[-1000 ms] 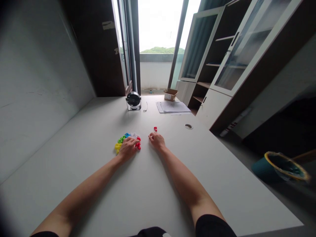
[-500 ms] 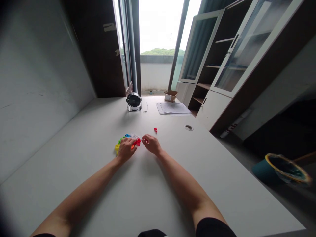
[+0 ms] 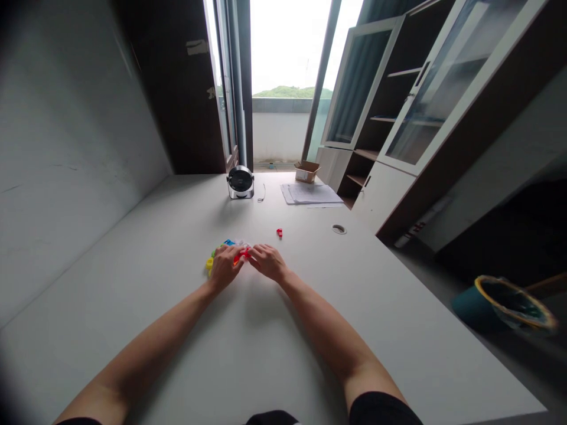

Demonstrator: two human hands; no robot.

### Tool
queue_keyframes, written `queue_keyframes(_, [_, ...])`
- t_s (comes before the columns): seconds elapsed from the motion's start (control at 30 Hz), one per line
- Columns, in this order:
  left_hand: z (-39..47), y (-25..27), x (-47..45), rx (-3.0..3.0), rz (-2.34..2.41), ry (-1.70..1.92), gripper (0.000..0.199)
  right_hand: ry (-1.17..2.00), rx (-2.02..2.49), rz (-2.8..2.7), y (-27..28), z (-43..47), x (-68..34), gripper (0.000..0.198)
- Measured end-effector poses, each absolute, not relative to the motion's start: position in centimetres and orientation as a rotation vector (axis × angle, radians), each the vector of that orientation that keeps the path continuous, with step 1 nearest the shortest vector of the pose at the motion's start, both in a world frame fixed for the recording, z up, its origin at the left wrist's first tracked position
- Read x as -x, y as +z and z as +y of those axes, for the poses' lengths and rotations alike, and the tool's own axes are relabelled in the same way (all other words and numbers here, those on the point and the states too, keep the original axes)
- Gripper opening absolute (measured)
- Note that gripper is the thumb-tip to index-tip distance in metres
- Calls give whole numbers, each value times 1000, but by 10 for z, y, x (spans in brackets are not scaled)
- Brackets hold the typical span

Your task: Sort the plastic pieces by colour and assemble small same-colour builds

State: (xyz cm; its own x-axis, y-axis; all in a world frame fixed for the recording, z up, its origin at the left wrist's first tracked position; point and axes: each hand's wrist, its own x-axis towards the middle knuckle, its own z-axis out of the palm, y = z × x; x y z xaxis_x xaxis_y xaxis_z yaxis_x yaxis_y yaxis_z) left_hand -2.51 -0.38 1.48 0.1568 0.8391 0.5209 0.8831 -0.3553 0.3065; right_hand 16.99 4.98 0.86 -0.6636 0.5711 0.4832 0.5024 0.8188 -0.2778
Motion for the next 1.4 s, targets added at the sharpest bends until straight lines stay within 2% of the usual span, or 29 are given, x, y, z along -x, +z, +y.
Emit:
queue_keyframes(0.2, [-3,15,23,2353,-1730,-1026,31,476,942,-2102,2,49,-161,22])
queue_keyframes(0.4, [-2,14,23,2357,-1733,-1071,33,997,989,-1764,-9,56,-151,31])
queue_keyframes(0.53, [-2,13,23,2370,-1722,-1075,30,1209,950,-1647,-9,58,-152,32])
queue_keyframes(0.77, [-3,13,24,2421,-1678,-1042,31,1306,952,-1602,0,55,-155,34])
queue_keyframes(1.07, [-2,13,25,2406,-1685,-1068,25,1296,914,-1635,-8,60,-154,49])
queue_keyframes(1.27, [-4,17,24,2341,-1734,-1088,24,1419,782,-1538,-4,57,-156,37])
queue_keyframes(1.4, [-5,18,23,2329,-1740,-1082,23,1434,764,-1558,-1,55,-157,37])
